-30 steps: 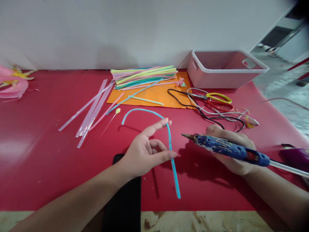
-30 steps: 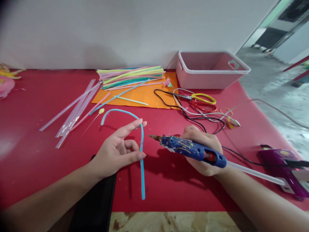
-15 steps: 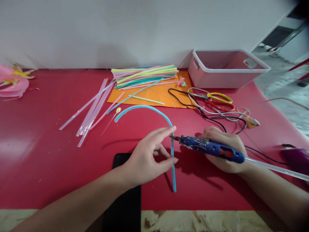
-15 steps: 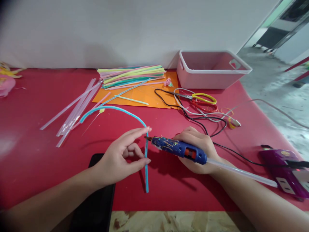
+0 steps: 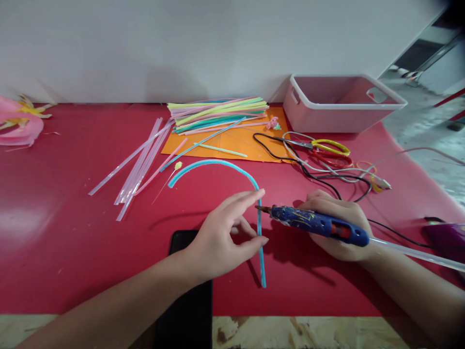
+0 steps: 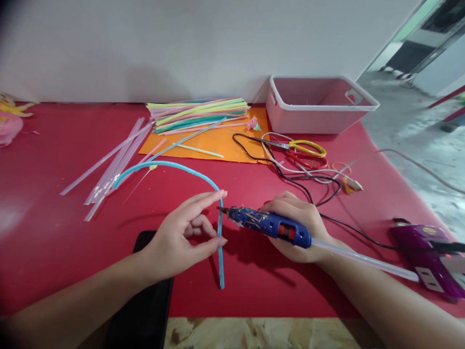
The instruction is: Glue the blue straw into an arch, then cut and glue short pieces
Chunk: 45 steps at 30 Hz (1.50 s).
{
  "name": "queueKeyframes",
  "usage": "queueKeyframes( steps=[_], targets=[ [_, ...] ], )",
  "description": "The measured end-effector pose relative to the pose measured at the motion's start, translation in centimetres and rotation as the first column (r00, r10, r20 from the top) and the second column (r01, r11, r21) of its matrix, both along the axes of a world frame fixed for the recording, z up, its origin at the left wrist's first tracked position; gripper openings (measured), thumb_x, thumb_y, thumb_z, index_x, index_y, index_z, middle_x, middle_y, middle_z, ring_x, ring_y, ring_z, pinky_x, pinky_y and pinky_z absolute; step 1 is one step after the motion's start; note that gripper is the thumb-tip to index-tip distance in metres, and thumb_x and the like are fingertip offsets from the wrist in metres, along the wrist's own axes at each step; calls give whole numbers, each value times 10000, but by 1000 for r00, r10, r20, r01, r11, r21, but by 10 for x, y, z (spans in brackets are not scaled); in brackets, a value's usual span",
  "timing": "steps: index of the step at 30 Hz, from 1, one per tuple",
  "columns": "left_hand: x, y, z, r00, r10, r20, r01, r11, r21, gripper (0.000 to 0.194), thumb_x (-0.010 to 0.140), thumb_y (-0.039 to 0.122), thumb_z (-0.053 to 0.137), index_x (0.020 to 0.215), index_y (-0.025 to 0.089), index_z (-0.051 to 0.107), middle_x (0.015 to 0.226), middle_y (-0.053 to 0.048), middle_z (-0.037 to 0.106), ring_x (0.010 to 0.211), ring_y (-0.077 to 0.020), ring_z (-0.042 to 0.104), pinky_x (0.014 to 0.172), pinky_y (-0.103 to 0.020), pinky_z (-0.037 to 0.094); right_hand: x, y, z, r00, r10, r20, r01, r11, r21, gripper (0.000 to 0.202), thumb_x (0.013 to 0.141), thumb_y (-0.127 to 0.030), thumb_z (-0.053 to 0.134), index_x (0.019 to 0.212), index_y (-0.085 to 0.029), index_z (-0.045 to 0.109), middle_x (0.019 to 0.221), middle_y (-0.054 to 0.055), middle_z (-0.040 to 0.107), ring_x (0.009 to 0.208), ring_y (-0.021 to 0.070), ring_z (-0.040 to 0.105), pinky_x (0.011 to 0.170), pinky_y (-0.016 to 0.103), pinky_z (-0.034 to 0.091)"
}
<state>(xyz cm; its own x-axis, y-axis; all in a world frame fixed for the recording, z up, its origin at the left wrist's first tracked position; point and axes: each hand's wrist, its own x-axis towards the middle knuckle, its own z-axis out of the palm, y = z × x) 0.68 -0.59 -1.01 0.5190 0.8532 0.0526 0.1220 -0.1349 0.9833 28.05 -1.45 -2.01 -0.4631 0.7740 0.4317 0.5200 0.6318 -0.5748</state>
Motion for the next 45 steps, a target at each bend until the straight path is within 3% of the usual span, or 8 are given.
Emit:
queueKeyframes(
  steps=[23, 38, 42, 45],
  targets=[
    [2, 1, -4, 996, 31, 85, -27, 999, -39, 731, 810, 138, 749, 1477, 256, 471, 1462, -126, 450, 737, -34, 674, 729, -174, 616, 3, 1, -2, 995, 98, 20, -96, 993, -67, 169, 834, -256, 588, 1001, -243, 610, 803, 58, 699, 651, 215, 546, 648, 385, 465],
    [2, 1, -4, 997, 37, 66, -33, 997, -71, 727, 808, 127, 729, 1476, 242, 467, 1489, -156, 441, 739, -47, 682, 744, -214, 631, 2, 1, 2, 988, 153, -28, -155, 980, -121, 157, 859, -264, 570, 1005, -236, 622, 829, 54, 699, 669, 201, 568, 723, 401, 457],
    [3, 1, -4, 998, 49, 50, -47, 998, -43, 722, 804, 139, 725, 1473, 247, 475, 1491, -155, 444, 716, -42, 653, 717, -218, 633, 1, 2, 5, 989, 137, -52, -142, 983, -113, 140, 874, -327, 557, 960, -231, 611, 773, 50, 673, 625, 195, 540, 667, 386, 455],
    [2, 1, -5, 998, 45, 47, -43, 998, -47, 724, 811, 141, 723, 1479, 252, 466, 1502, -160, 439, 718, -47, 670, 717, -220, 635, 2, 2, 4, 987, 155, -40, -159, 980, -118, 167, 888, -352, 554, 990, -236, 618, 780, 42, 688, 629, 192, 581, 738, 403, 461]
  ],
)
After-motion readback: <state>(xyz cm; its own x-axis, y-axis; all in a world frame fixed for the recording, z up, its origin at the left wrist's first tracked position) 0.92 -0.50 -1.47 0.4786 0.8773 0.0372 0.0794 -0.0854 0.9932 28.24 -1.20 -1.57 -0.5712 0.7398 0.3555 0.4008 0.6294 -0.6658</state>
